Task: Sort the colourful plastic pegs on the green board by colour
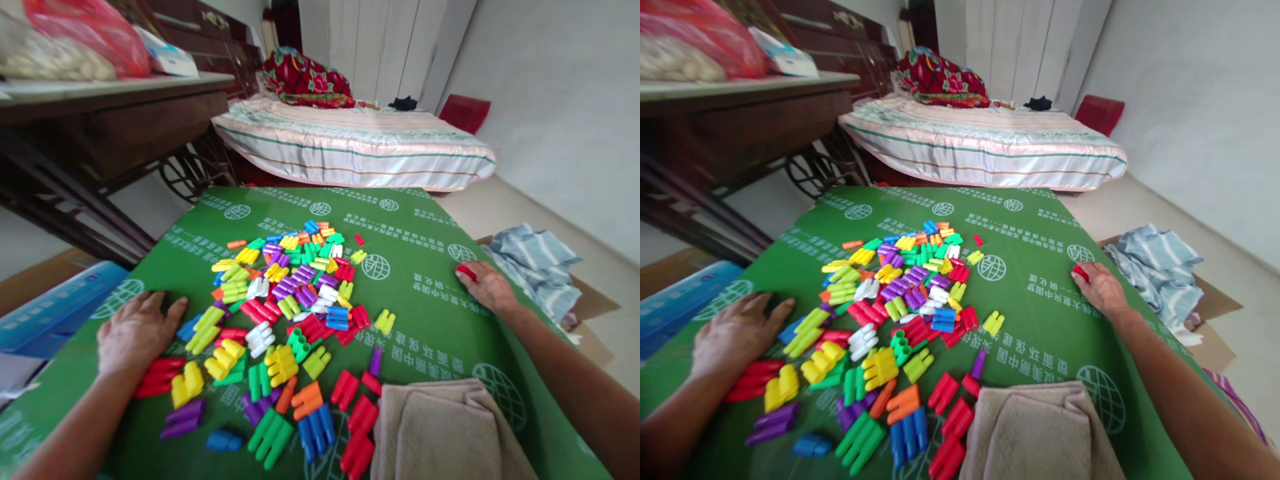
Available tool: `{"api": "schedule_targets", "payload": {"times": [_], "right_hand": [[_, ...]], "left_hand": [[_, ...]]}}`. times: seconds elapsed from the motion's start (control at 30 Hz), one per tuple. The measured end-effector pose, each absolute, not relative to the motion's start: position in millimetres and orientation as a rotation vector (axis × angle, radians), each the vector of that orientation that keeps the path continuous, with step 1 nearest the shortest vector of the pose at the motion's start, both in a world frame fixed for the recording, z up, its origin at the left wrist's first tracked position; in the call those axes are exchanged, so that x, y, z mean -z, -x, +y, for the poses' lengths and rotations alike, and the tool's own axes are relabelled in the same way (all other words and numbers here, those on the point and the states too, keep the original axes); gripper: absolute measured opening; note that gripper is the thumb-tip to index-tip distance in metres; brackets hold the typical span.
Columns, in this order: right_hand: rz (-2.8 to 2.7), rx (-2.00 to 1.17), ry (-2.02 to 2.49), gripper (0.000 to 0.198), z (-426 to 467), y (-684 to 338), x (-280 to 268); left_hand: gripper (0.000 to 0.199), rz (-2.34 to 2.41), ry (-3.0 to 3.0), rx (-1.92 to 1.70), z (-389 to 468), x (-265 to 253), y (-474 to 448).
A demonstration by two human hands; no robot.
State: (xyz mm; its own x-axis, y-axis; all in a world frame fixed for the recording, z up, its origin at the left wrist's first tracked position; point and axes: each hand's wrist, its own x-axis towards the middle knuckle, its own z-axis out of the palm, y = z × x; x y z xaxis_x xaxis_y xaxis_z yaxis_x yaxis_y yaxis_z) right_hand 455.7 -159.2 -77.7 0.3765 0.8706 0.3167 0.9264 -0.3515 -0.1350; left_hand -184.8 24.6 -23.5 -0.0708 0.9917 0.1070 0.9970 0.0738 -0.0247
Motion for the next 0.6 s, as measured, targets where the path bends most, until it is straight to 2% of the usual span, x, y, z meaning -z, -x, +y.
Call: {"api": "schedule_targets", "payload": {"times": [0.2,0.37,0.6], "right_hand": [[-1.641,0.31,2.358,0.051,-160.5,-453.4,65.2],[-1.884,0.31,2.091,0.036,-163.8,-383.5,36.7],[-2.486,-0.171,1.444,0.017,-185.6,-222.6,-7.3]], "left_hand": [[0.077,-2.213,2.08,0.106,21.3,25.2,182.6],[0.073,-2.206,2.091,0.143,17.1,24.0,179.7],[0.069,-2.239,2.087,0.145,14.7,21.5,177.2]]}}
